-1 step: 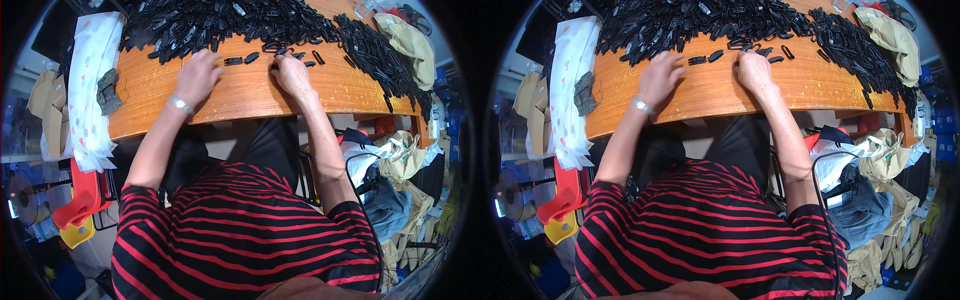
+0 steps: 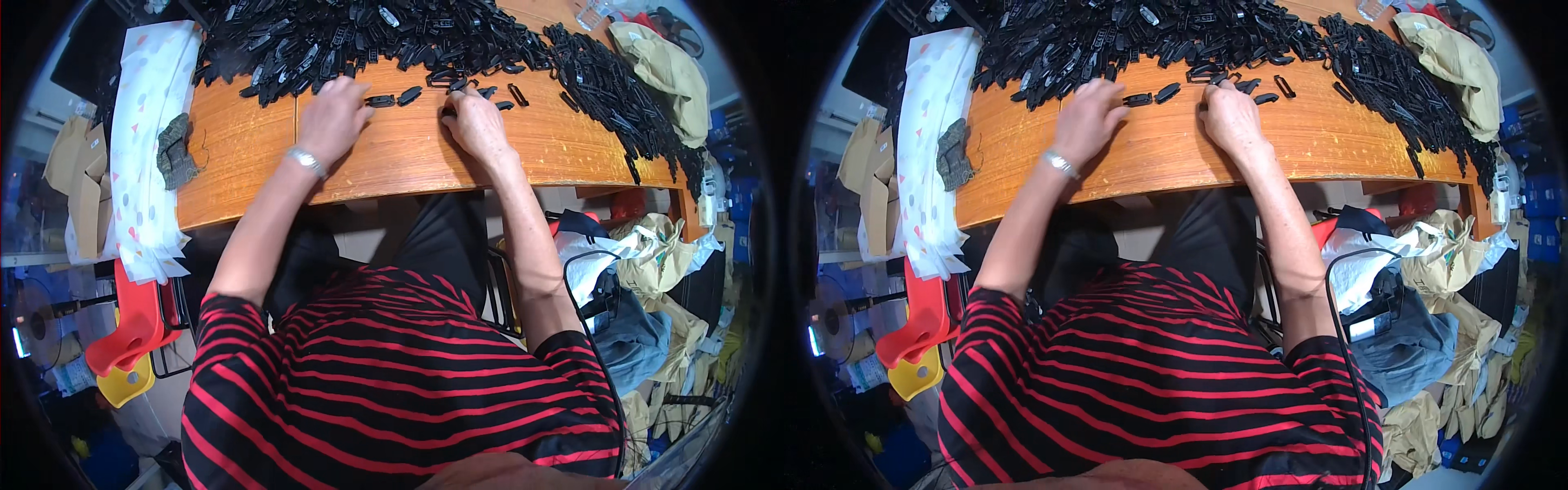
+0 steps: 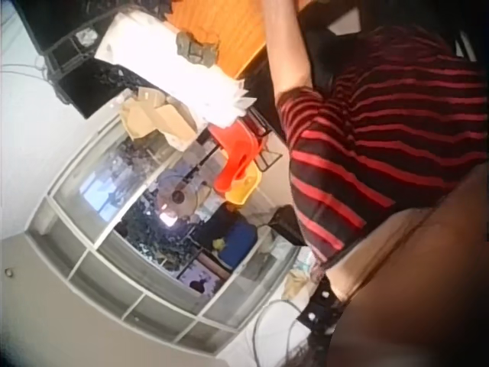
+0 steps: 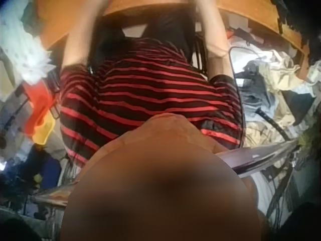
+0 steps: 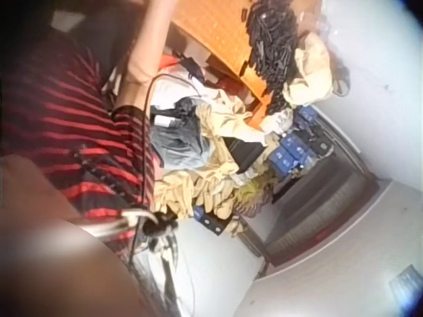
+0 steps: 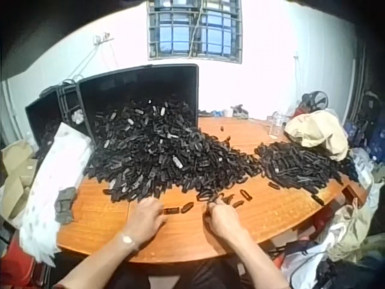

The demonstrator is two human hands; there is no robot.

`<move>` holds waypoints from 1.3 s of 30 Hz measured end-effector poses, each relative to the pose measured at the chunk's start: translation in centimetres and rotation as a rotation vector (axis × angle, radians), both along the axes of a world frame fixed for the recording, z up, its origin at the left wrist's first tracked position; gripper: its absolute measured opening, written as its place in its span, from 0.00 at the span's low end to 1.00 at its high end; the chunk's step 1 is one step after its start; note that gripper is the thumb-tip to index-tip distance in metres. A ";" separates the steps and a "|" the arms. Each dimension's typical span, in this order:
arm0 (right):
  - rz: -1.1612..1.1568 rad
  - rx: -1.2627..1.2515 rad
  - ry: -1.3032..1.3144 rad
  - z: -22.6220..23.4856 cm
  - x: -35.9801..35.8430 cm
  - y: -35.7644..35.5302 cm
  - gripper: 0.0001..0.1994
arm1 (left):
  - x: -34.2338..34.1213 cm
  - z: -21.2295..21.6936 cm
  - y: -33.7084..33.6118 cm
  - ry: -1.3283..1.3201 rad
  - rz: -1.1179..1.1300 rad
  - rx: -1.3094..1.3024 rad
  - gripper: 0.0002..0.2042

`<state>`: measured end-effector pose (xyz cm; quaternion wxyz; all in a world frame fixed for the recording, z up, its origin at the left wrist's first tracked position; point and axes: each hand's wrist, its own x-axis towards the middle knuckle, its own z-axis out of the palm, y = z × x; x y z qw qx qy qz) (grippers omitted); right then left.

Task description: Assembling small black plastic clips on a workbench.

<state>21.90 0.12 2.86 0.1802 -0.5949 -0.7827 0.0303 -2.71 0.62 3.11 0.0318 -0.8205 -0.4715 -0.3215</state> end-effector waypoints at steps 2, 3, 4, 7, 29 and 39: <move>0.000 0.064 0.115 0.3 0.4 -0.9 0.11 | 2.0 -0.4 0.9 0.060 0.005 -0.070 0.10; 0.003 0.074 0.115 0.5 0.4 -1.3 0.11 | 2.4 -0.7 1.4 0.124 0.016 -0.148 0.11; -0.022 0.032 0.269 0.8 0.4 -1.6 0.10 | 2.5 -1.2 1.8 0.132 -0.007 -0.122 0.10; -0.063 -0.012 0.516 1.0 -0.3 -2.8 0.10 | 3.0 -1.8 1.6 0.058 -0.016 -0.134 0.10; -0.047 -0.161 1.178 -1.0 -5.3 -5.1 0.13 | 6.1 -2.5 -5.0 -1.518 -0.263 -0.981 0.14; 0.006 -0.137 1.370 0.1 -4.5 -5.5 0.11 | 4.7 -2.3 -3.8 -1.326 -0.410 -1.141 0.11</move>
